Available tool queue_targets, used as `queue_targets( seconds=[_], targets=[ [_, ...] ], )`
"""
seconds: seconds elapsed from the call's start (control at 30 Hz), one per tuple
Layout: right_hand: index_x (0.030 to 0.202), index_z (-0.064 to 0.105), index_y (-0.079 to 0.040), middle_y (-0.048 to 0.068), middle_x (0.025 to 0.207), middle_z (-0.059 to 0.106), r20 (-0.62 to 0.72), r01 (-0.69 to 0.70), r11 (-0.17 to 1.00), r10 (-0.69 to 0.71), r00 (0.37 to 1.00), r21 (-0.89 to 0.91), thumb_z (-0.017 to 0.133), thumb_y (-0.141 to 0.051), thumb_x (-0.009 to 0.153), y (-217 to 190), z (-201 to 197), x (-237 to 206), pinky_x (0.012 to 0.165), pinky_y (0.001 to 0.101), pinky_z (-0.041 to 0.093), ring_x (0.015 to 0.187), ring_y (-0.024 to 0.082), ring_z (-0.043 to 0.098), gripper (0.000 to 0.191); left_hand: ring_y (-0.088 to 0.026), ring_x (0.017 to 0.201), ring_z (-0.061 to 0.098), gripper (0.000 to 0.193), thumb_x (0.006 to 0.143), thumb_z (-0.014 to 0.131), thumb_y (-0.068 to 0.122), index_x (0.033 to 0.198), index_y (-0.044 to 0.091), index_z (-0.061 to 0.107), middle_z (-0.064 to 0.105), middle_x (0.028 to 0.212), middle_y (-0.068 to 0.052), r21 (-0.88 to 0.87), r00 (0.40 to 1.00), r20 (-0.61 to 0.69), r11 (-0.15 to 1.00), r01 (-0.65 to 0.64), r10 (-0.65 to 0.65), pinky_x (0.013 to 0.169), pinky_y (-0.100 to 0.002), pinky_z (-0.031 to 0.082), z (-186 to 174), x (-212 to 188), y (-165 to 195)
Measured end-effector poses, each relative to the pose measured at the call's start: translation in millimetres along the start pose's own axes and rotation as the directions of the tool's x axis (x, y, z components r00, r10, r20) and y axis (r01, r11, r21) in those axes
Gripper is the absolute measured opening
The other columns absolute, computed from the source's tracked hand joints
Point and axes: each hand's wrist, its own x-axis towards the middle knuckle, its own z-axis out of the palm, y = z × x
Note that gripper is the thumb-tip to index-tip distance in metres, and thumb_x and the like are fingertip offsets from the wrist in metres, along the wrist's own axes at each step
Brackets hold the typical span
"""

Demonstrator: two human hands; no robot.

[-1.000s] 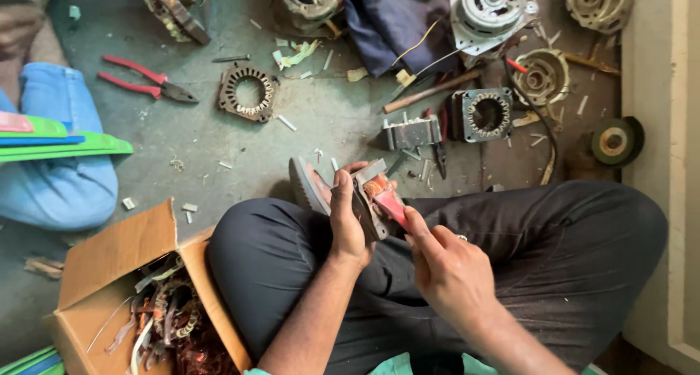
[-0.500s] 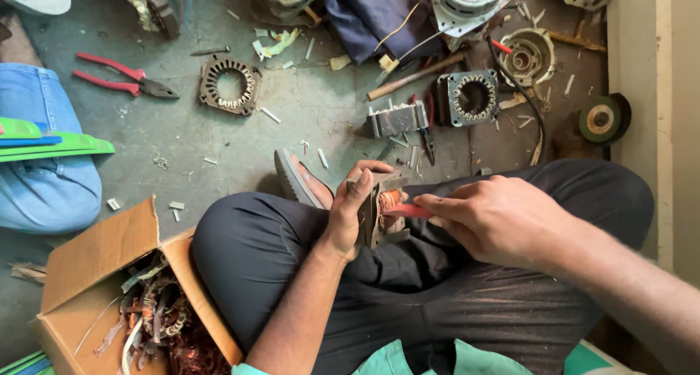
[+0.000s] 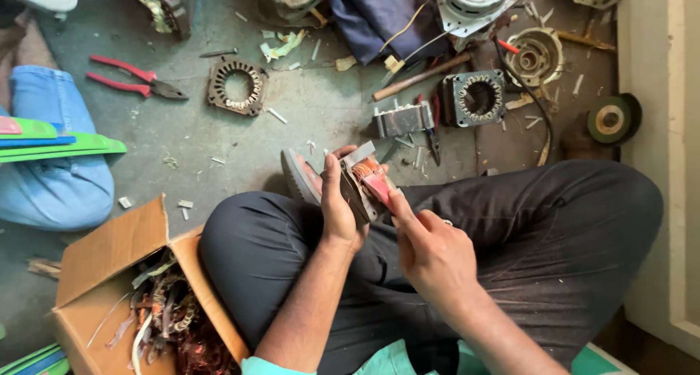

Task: The person sits on the floor and uses an angle grinder to cut into an electric motor stator, producing sparks. They then hold the stator and use a red pry bar and a hammer to break out and strip the copper windings, dropping the extracted copper scrap into a cardboard box.

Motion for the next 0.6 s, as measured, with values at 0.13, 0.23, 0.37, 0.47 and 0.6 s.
queue_targets(
  seconds=[0.13, 0.23, 0.37, 0.47, 0.6],
  targets=[
    [0.135, 0.067, -0.019, 0.011, 0.072, 0.064, 0.086, 0.052, 0.995, -0.059, 0.995, 0.080, 0.068, -0.015, 0.090, 0.2, -19.6, 19.3, 0.050, 0.0474, 0.051, 0.057, 0.034, 0.063, 0.045, -0.028, 0.099, 0.070, 0.057, 0.101, 0.058, 0.056, 0.128, 0.007, 0.053, 0.067, 0.114, -0.012, -0.022, 0.999, 0.032, 0.999, -0.037, 0.038, 0.084, -0.041, 0.060, -6.0, 0.7, 9.1],
    [0.130, 0.069, -0.019, 0.012, 0.075, 0.068, 0.250, 0.152, 0.983, -0.173, 0.953, 0.099, 0.070, -0.019, 0.088, 23.5, -51.1, 37.6, 0.053, 0.0487, 0.052, 0.061, 0.035, 0.066, 0.042, -0.025, 0.095, 0.070, 0.055, 0.102, 0.057, 0.058, 0.130, 0.011, 0.053, 0.068, 0.110, -0.014, -0.044, 0.976, 0.203, 0.995, 0.087, -0.077, 0.072, -0.040, 0.059, -7.4, -3.7, 15.1],
    [0.128, 0.071, -0.019, 0.013, 0.080, 0.074, 0.426, 0.305, 0.944, -0.328, 0.843, 0.122, 0.070, -0.017, 0.082, 46.7, -79.2, 56.8, 0.054, 0.0495, 0.054, 0.063, 0.036, 0.068, 0.046, -0.023, 0.095, 0.071, 0.057, 0.099, 0.058, 0.057, 0.130, 0.009, 0.053, 0.068, 0.110, -0.013, 0.075, 0.940, 0.284, 0.982, 0.173, -0.187, 0.073, -0.038, 0.061, -1.9, -11.0, 16.4],
    [0.127, 0.074, -0.022, 0.011, 0.086, 0.076, 0.497, 0.329, 0.942, -0.318, 0.807, 0.069, 0.070, -0.018, 0.081, 45.6, -85.5, 63.2, 0.052, 0.0506, 0.054, 0.061, 0.038, 0.068, 0.046, -0.022, 0.096, 0.071, 0.056, 0.101, 0.059, 0.055, 0.130, 0.008, 0.053, 0.068, 0.111, -0.013, 0.148, 0.913, 0.339, 0.972, 0.185, -0.226, 0.076, -0.037, 0.061, 1.0, -13.1, 14.6],
    [0.131, 0.069, -0.021, 0.011, 0.078, 0.071, 0.449, 0.226, 0.974, -0.190, 0.873, -0.028, 0.070, -0.016, 0.078, 29.7, -76.6, 52.1, 0.048, 0.0487, 0.054, 0.055, 0.035, 0.067, 0.053, -0.022, 0.096, 0.070, 0.054, 0.103, 0.059, 0.052, 0.131, 0.006, 0.053, 0.067, 0.110, -0.014, 0.176, 0.939, 0.290, 0.975, 0.139, -0.186, 0.075, -0.036, 0.059, -0.3, -8.9, 9.2]
  ],
)
